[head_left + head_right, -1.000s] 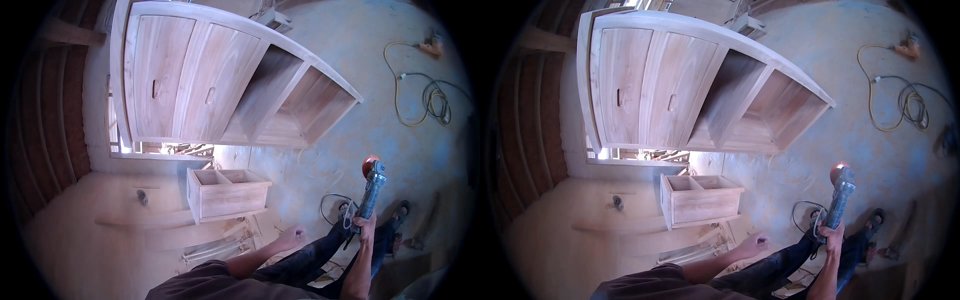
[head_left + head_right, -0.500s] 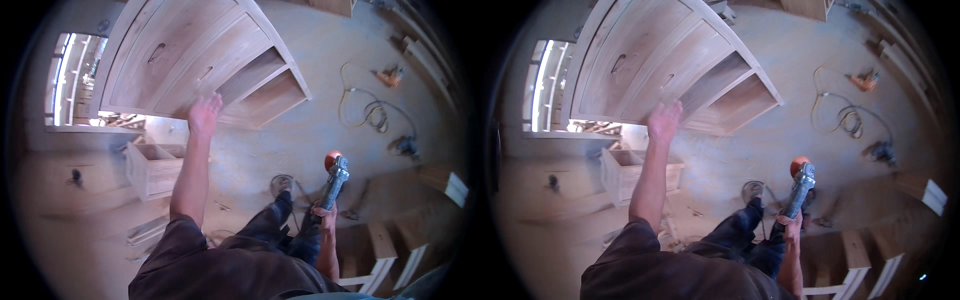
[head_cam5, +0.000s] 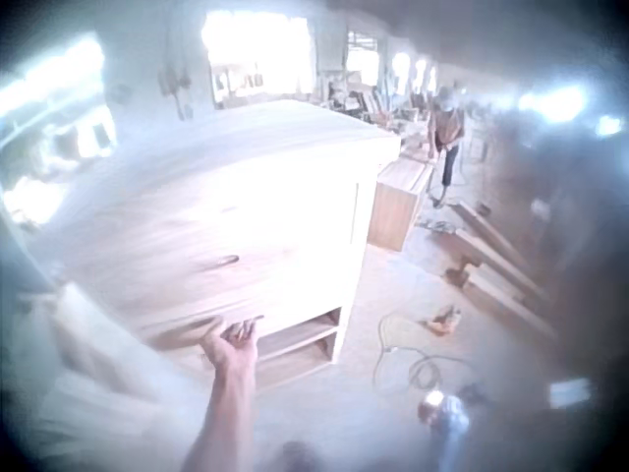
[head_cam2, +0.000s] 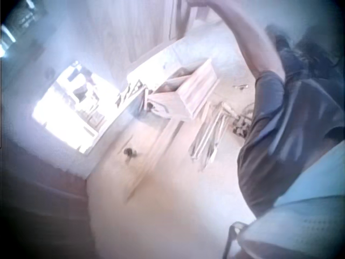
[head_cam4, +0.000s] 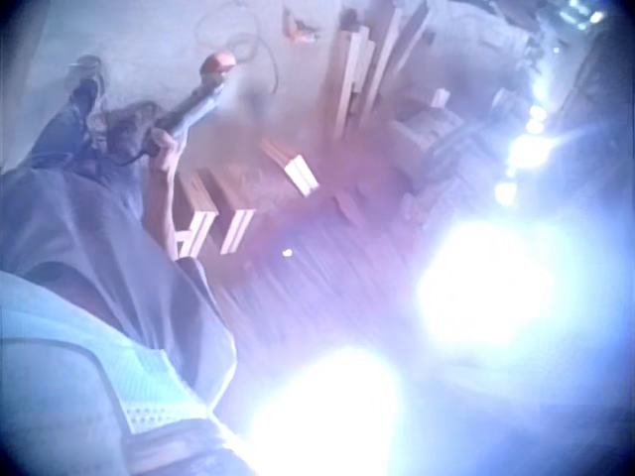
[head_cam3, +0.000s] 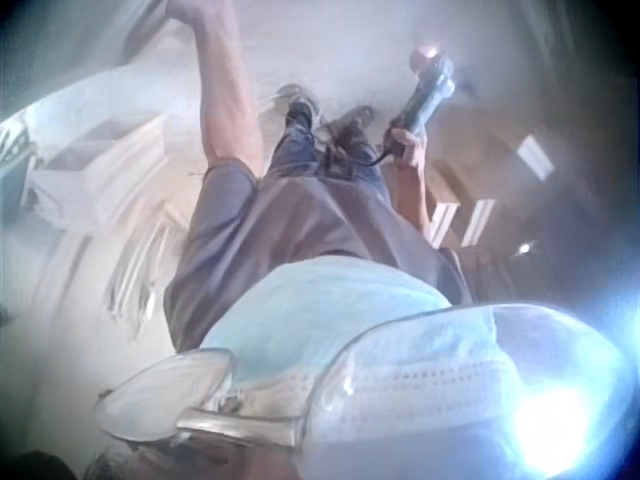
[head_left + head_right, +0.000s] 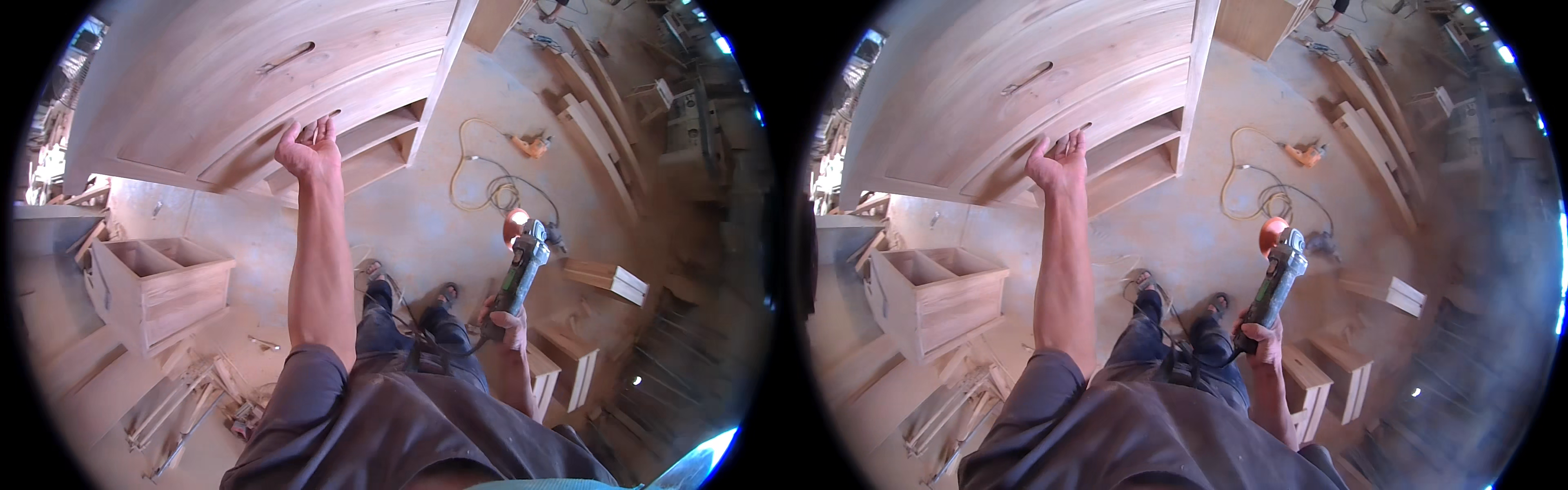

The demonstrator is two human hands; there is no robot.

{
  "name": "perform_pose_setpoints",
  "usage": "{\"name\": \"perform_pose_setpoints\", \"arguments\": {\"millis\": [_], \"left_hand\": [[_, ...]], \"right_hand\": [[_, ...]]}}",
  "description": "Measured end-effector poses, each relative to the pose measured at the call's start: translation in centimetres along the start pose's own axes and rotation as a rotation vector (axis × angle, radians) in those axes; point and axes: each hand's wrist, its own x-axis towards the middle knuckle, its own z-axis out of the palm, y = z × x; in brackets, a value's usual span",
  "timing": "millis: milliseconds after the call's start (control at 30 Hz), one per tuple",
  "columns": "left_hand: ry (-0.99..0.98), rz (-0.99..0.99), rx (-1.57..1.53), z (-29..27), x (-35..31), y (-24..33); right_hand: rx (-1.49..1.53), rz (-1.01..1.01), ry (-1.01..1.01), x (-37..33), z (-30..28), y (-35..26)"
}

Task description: The person uses an angle grinder with a sanding disc to smooth the edges and surfaces of a wooden cabinet. They repeatedly open and close drawers to access different areas, then use a hammer to tap a drawer into place before continuing to sand.

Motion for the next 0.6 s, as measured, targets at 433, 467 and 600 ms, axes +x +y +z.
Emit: {"name": "perform_pose_setpoints", "arguments": {"millis": [433, 467, 600], "left_hand": [[-0.012, 0.187, -0.035, -0.1, 1.3, -1.0], [-0.014, 0.175, -0.075, -0.8, 2.1, -1.1], [-0.02, 0.108, -0.106, -1.1, 0.9, 0.1]], "right_hand": [[-0.192, 0.016, -0.021, 0.3, 0.9, -6.7], [-0.197, 0.014, -0.026, 1.1, 0.4, -7.3], [-0.194, 0.021, -0.009, 3.8, -1.1, -9.3]]}}
